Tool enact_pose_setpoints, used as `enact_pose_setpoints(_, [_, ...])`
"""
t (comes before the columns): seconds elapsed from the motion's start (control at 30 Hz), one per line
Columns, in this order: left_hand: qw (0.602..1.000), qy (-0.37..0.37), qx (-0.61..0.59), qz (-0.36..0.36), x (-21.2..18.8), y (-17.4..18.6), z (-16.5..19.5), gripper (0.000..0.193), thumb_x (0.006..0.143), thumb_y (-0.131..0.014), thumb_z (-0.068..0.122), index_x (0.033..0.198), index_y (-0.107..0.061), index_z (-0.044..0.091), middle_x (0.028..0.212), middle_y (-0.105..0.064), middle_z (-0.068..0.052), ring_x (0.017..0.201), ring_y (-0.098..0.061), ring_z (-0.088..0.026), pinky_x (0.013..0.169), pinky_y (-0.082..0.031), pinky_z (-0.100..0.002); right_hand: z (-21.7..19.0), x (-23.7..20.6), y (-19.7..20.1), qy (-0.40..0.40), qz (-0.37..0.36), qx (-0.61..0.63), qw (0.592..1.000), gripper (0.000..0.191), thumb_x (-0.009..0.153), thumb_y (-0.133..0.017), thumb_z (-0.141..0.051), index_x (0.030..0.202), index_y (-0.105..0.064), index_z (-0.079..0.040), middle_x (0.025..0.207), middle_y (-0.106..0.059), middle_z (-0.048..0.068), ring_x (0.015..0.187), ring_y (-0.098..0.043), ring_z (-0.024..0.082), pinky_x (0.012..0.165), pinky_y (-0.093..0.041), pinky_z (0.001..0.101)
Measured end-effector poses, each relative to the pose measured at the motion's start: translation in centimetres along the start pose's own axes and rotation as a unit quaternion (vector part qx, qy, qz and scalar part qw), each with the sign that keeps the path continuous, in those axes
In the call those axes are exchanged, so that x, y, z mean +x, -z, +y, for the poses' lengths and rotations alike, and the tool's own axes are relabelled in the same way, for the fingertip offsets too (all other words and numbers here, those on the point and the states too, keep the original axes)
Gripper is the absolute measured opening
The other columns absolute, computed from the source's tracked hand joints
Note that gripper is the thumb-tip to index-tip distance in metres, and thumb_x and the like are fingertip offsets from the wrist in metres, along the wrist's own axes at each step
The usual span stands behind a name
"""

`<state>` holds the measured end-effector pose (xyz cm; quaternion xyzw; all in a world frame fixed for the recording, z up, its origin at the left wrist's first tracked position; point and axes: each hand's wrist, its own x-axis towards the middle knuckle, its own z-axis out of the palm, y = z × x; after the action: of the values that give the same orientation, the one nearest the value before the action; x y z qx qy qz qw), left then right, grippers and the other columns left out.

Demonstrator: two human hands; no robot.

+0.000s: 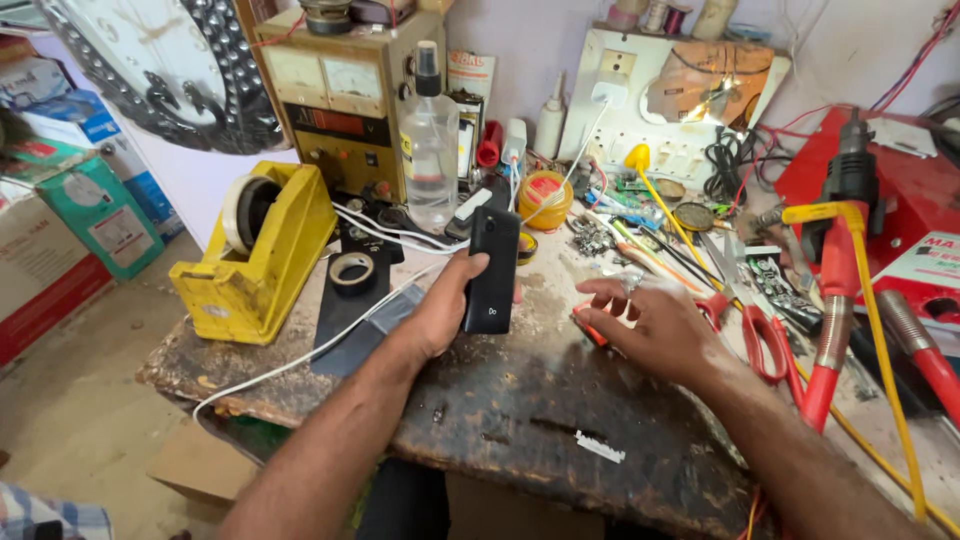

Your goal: The person works on feature phones at a cluttered repair bench. They remove a battery from one phone, wipe the phone and battery with a cloth, pry open the back cover of another phone, and use a screwdriver to work on the phone's internal components.

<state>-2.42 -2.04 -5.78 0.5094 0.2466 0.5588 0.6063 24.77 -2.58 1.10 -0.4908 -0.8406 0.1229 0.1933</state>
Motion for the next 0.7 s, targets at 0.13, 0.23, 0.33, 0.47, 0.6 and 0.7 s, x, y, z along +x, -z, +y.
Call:
enact_pose_setpoints(0.13, [0.997, 0.001, -0.078, 0.009, 0.3, 0.0, -0.2, 0.053, 0.101, -0.039, 0.042, 0.131, -0.057, 0.003, 0.094, -0.072, -0.013, 0.084, -0.069, -0.019, 0.073, -0.058, -0.032, 0.7, -0.3, -0.2, 0.067, 0.019, 0.025, 0.997, 0.047, 0.085, -0.069, -0.045, 0.123, -0.073, -0.018, 0.083, -0.079, 0.007, 0.062, -0.071, 0.017, 0.059, -0.057, 0.0358])
enact_pose_setpoints(0.23, [0.999, -0.017, -0.01, 0.05, 0.0, -0.7, 0.4, 0.046, 0.106, -0.042, 0.041, 0.128, -0.053, 0.002, 0.094, -0.069, -0.011, 0.086, -0.067, -0.017, 0.075, -0.056, -0.031, 1.1, -0.6, -0.1, 0.018, 0.003, 0.024, 1.0, 0.045, 0.086, -0.069, -0.045, 0.124, -0.074, -0.022, 0.081, -0.08, 0.006, 0.062, -0.072, 0.017, 0.06, -0.057, 0.0355])
enact_pose_setpoints(0.33, [0.989, -0.064, 0.107, 0.079, -1.1, -2.0, 1.4, 0.042, 0.104, -0.055, 0.035, 0.135, -0.05, 0.007, 0.094, -0.063, -0.006, 0.085, -0.061, -0.011, 0.075, -0.052, -0.027, 1.3, -0.7, 0.1, 0.045, 0.022, -0.014, 0.999, 0.044, 0.086, -0.071, -0.045, 0.124, -0.075, -0.022, 0.082, -0.079, 0.007, 0.067, -0.071, 0.016, 0.062, -0.055, 0.0354])
enact_pose_setpoints(0.47, [0.96, -0.103, 0.223, 0.133, -3.4, -3.8, 3.4, 0.053, 0.089, -0.078, 0.027, 0.132, -0.058, 0.003, 0.095, -0.065, -0.004, 0.082, -0.059, -0.009, 0.072, -0.05, -0.025, 1.5, -0.8, 0.2, 0.027, 0.036, 0.017, 0.999, 0.044, 0.085, -0.072, -0.042, 0.123, -0.074, -0.02, 0.086, -0.08, 0.004, 0.068, -0.07, 0.015, 0.062, -0.056, 0.0341])
enact_pose_setpoints(0.6, [0.897, -0.084, 0.369, 0.229, -5.4, -3.2, 6.6, 0.074, 0.075, -0.085, 0.041, 0.136, -0.06, 0.006, 0.098, -0.074, -0.002, 0.082, -0.071, -0.01, 0.071, -0.057, -0.024, 1.6, -0.9, 0.1, 0.01, 0.034, 0.031, 0.999, 0.045, 0.084, -0.073, -0.041, 0.125, -0.073, -0.021, 0.087, -0.08, 0.002, 0.069, -0.069, 0.015, 0.063, -0.056, 0.0342])
enact_pose_setpoints(0.7, [0.862, 0.054, 0.416, 0.285, -6.5, -1.0, 9.4, 0.072, 0.076, -0.082, 0.047, 0.134, -0.062, 0.01, 0.089, -0.077, -0.007, 0.079, -0.073, -0.014, 0.07, -0.057, -0.028, 1.6, -1.0, 0.1, -0.005, 0.018, 0.03, 0.999, 0.048, 0.084, -0.073, -0.04, 0.129, -0.071, -0.021, 0.087, -0.078, 0.003, 0.07, -0.069, 0.015, 0.063, -0.056, 0.0341])
